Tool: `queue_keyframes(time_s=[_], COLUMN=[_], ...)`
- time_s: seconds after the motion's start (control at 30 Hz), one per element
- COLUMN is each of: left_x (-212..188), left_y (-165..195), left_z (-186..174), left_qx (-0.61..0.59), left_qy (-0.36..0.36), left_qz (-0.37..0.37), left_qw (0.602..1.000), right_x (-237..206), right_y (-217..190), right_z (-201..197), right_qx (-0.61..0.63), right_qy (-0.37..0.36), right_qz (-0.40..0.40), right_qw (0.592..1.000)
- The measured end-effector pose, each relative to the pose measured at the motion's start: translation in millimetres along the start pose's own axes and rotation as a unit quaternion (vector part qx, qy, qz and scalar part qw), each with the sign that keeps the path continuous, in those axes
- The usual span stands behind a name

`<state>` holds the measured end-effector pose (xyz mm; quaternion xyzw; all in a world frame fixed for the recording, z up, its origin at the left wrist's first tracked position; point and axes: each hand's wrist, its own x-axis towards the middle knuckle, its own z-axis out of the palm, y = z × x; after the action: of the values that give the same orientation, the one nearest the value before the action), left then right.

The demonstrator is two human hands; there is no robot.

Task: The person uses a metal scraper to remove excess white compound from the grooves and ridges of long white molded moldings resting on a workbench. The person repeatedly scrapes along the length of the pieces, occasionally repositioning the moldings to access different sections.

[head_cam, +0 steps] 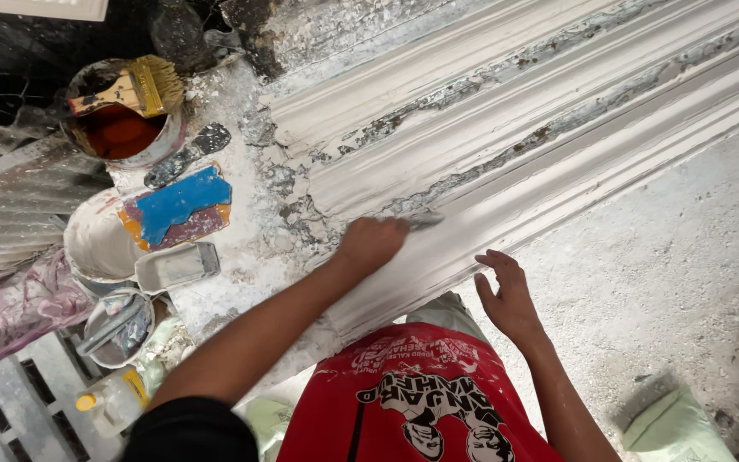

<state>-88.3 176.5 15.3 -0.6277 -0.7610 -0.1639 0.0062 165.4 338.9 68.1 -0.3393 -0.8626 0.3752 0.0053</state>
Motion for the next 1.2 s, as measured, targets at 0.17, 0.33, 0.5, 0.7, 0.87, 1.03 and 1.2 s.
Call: queue_keyframes(time_s=[0.17,0.33,0.5,0.7,0.87,1.03,1.2], left_x=[-54.7,65.0,117.3,4.9,-14.9,131.5,260.3], left_y=[-24.2,16.4,21.1,-13.5,-13.3,31.6,71.1], left_z=[-46.3,10.3,39.4,-26.3,-47.7,28.4,75.6], left_qx=[0.014,-0.038,-0.018,0.026,0.034,-0.006,-0.017], left_qy=[-0.202,-0.102,-0.024,-0.14,-0.159,-0.19,-0.135], left_qz=[-0.026,-0.027,0.012,0.015,0.005,-0.046,-0.041], left_qw=[0.979,0.994,0.999,0.99,0.987,0.981,0.99], right_x=[-20.3,-20.4,-5.8,-7.4,9.8,64.0,138.6], right_y=[24.6,35.8,35.1,64.1,99.8,134.1,184.8], right_z=[-19.3,-19.8,-27.0,-43.0,-54.8,-80.9,-131.1], right_qx=[0.01,0.007,0.004,0.017,0.036,-0.019,-0.128], right_qy=[0.049,0.046,0.049,0.061,0.054,0.053,0.081], right_qz=[0.025,0.064,0.023,0.043,0.045,-0.064,-0.193], right_qw=[0.998,0.997,0.999,0.997,0.997,0.996,0.97])
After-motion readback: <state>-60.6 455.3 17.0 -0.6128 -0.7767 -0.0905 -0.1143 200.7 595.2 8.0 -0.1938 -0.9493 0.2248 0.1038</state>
